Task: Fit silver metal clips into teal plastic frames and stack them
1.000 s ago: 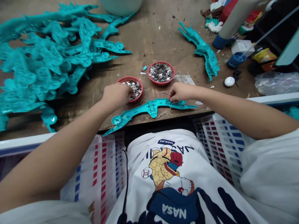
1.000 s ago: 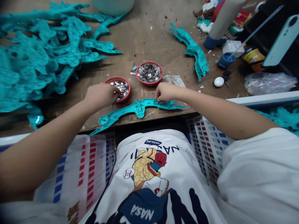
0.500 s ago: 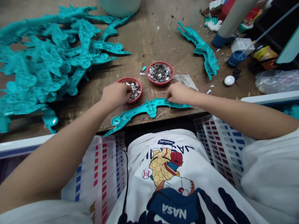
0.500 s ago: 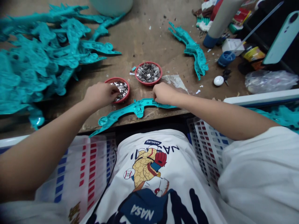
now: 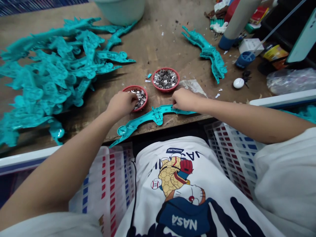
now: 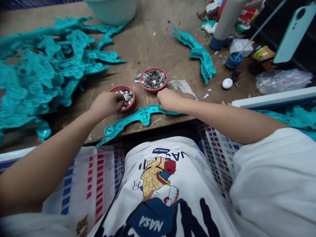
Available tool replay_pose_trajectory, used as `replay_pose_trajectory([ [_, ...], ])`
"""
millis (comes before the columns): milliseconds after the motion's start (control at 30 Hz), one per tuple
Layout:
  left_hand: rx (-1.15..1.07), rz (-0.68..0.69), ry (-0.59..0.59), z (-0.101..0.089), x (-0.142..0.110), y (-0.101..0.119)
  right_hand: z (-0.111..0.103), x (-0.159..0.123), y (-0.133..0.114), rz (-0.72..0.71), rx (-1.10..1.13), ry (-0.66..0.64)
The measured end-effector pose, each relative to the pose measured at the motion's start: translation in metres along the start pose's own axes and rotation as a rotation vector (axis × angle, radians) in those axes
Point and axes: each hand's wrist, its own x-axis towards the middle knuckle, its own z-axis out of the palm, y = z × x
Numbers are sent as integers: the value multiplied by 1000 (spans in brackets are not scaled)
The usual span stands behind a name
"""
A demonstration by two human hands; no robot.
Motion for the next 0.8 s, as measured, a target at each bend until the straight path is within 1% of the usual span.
replay_pose_trajectory([
  [167, -52, 7, 39, -2, 2, -6, -2, -5, -5, -20, -64, -22],
  [300, -201, -36, 73, -3, 6, -11, -2, -10, -9, -55, -122, -42],
  [367, -350, -72, 79, -3, 7, -12, -1, -11, -10, -52, -123, -34],
  [467, -662, -123, 62, -3, 6, -10, 0, -10, -10, -41, -107, -24],
  [600, -1027, -126, 90, -5, 0, -1, 1, -8, -9, -62, -105, -23],
  [700, -1210, -104, 110, -7, -5, 4, 1, -7, -8, -53, -105, -37],
  [800, -1296, -89, 120, -7, -7, 6, -1, -5, -5, -44, -89, -47],
])
